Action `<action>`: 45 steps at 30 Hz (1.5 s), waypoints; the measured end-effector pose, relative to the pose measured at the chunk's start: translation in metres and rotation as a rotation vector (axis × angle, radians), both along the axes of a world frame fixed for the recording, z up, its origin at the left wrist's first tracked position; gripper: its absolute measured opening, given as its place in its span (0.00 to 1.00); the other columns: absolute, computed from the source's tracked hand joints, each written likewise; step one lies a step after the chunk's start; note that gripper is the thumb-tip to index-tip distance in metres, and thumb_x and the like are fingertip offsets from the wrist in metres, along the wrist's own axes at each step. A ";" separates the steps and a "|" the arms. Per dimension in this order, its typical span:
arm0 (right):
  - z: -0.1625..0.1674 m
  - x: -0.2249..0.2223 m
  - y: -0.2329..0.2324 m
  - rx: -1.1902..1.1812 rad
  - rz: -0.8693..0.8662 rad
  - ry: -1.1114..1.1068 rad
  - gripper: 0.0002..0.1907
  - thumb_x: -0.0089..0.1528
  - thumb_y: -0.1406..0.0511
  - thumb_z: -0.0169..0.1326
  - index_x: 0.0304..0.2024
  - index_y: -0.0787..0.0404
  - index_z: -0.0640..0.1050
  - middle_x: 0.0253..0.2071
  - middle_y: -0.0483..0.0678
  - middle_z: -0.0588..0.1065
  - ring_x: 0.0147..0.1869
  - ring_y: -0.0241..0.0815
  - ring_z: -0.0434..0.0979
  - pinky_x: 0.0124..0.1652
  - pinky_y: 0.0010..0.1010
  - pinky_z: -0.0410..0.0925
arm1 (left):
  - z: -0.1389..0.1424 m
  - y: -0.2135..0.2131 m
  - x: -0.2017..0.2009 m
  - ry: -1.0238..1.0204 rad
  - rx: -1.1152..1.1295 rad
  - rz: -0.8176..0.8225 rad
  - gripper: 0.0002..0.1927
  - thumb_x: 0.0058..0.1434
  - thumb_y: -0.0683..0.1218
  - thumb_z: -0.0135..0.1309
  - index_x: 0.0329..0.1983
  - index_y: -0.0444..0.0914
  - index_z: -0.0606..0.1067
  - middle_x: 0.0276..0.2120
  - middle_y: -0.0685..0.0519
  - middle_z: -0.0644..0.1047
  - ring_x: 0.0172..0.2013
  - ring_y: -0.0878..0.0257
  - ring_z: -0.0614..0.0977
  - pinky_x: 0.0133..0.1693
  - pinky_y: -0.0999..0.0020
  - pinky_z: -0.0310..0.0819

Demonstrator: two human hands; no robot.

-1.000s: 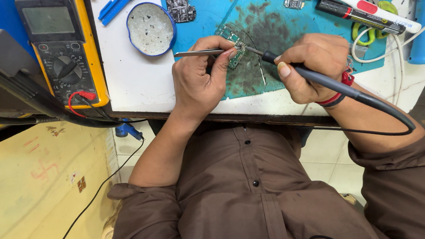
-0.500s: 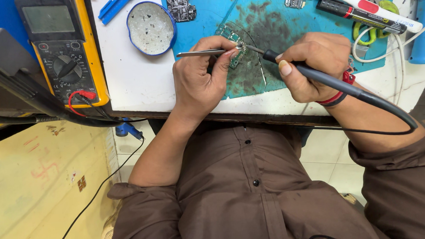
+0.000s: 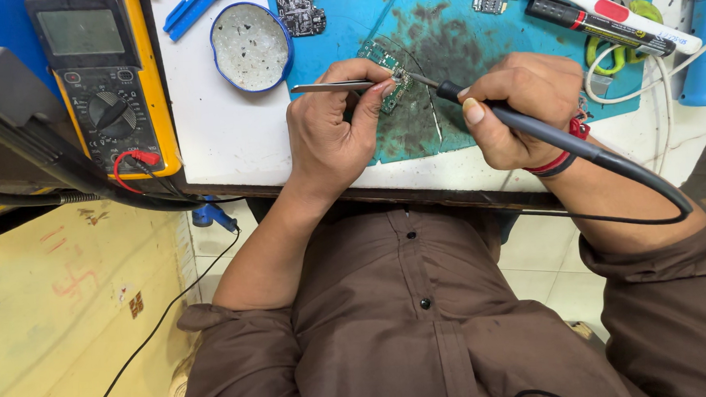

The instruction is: The person uses a soldering iron and tweezers to reflow solder on a small green circuit board. They repeatedly apply heat to specific points on the board while holding it steady with tweezers.

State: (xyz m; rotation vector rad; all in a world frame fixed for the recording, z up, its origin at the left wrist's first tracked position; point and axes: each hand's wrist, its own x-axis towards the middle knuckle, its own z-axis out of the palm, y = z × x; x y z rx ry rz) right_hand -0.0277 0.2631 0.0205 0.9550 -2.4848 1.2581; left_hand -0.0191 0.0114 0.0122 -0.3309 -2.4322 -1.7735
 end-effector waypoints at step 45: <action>-0.002 -0.001 0.001 0.000 0.029 0.023 0.03 0.65 0.70 0.57 0.36 0.63 0.77 0.28 0.49 0.76 0.25 0.45 0.74 0.28 0.32 0.64 | -0.002 0.000 0.002 -0.024 0.031 0.020 0.04 0.72 0.40 0.60 0.47 0.36 0.77 0.37 0.54 0.81 0.31 0.70 0.80 0.33 0.75 0.72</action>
